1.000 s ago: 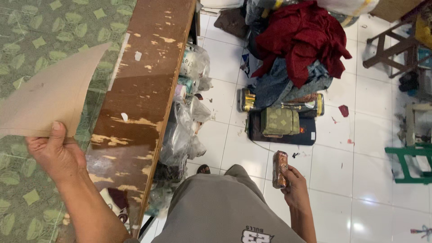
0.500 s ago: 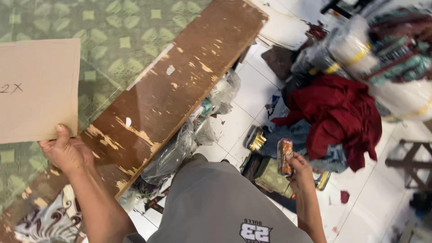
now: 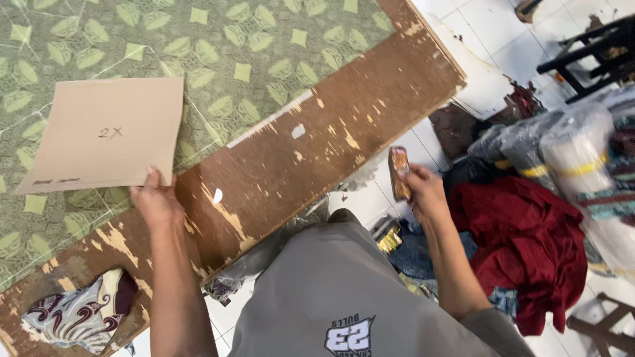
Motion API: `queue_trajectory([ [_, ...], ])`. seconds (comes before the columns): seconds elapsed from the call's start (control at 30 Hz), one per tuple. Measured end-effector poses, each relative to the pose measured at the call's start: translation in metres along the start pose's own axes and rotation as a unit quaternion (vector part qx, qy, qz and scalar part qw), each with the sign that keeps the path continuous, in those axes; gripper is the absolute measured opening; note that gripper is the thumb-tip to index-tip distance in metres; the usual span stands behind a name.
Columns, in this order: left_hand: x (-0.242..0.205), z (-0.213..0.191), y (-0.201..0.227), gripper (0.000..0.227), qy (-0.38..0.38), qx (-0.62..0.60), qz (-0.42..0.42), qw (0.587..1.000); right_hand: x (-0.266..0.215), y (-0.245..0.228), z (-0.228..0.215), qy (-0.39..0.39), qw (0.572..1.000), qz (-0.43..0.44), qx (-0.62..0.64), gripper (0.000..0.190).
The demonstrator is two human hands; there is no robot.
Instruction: The person repeatedly rubs a small rectangular cardboard piece on a patterned table using a wrapped block. They reposition the cardboard several times and continue rubbing different areas of the surface.
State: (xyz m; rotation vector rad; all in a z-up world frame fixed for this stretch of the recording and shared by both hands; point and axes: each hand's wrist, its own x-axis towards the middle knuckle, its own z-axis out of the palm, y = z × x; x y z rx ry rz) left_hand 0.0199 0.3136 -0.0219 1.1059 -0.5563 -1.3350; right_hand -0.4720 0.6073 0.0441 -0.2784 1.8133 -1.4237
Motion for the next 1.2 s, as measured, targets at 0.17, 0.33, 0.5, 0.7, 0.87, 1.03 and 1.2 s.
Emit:
queue_trajectory([
  [0.17,0.019,0.000,-0.026,0.035,0.035,-0.016,-0.054,0.998,0.109,-0.077,0.056,-0.083,0.991,-0.085,-0.066,0.032],
  [0.33,0.025,0.003,-0.036,0.034,0.089,0.034,-0.043,0.995,0.249,-0.139,0.107,-0.140,0.935,-0.249,-0.209,0.038],
  [0.5,0.024,0.006,-0.037,0.032,0.141,0.068,-0.040,0.987,0.355,-0.179,0.153,-0.152,0.905,-0.273,-0.288,0.045],
  [0.7,0.015,0.027,-0.030,0.033,0.185,0.042,-0.027,0.982,0.393,-0.185,0.160,-0.099,0.836,-0.209,-0.497,0.060],
  [0.87,0.008,0.041,-0.024,0.030,0.215,0.052,-0.026,0.975,0.408,-0.175,0.147,-0.059,0.754,-0.294,-0.584,0.080],
  [1.03,0.010,0.040,-0.026,0.034,0.229,0.053,-0.022,0.972,0.420,-0.165,0.140,-0.059,0.747,-0.347,-0.564,0.075],
  [1.2,0.013,0.029,-0.034,0.045,0.197,0.030,0.001,0.980,0.426,-0.159,0.134,-0.059,0.731,-0.386,-0.559,0.078],
])
